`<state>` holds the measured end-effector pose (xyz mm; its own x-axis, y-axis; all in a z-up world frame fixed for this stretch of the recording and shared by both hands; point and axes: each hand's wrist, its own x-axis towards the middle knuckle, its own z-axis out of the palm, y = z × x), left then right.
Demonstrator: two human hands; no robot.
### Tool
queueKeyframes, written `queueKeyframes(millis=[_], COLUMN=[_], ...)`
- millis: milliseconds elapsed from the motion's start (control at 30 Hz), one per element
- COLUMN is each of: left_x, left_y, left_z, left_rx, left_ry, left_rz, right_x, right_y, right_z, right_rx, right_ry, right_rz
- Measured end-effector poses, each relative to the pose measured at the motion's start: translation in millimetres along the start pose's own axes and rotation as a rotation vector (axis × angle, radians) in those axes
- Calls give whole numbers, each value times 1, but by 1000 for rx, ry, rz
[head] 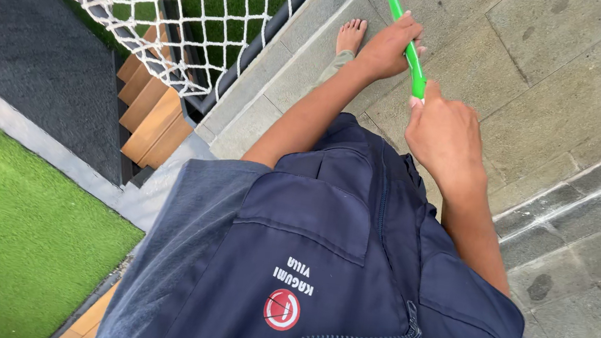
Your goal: The person sweeps the stone-tiled floor of a balcony using a broom, moving around a folding chair and a small table.
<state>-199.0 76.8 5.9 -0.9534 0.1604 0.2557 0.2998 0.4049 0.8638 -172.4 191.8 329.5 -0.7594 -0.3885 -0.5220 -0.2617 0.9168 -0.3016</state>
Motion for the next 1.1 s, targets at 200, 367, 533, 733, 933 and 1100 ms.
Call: queueKeyframes(millis=[200,367,533,733,933,1100], left_x=[-30,-58,17,126,164,115], left_y=[-53,-90,-72,-18,-51,-117], left_z=[-19,-66,-53,-14,26,2], left_rx=[54,198,351,52,-153,64], left_ry=[-281,-433,-249,-79,-190,-448], left_rz=[-225,-515,-448,-296,-154,-447], right_x=[68,112,124,102,141,190], right_y=[2,-5,15,39,73,107], right_z=[45,36,-51,-127,-93,-61], right_rx=[121,230,259,159,196,402], right_ry=[-118,-251,-22,6,20,-75], right_rz=[4,-74,22,136,136,-33])
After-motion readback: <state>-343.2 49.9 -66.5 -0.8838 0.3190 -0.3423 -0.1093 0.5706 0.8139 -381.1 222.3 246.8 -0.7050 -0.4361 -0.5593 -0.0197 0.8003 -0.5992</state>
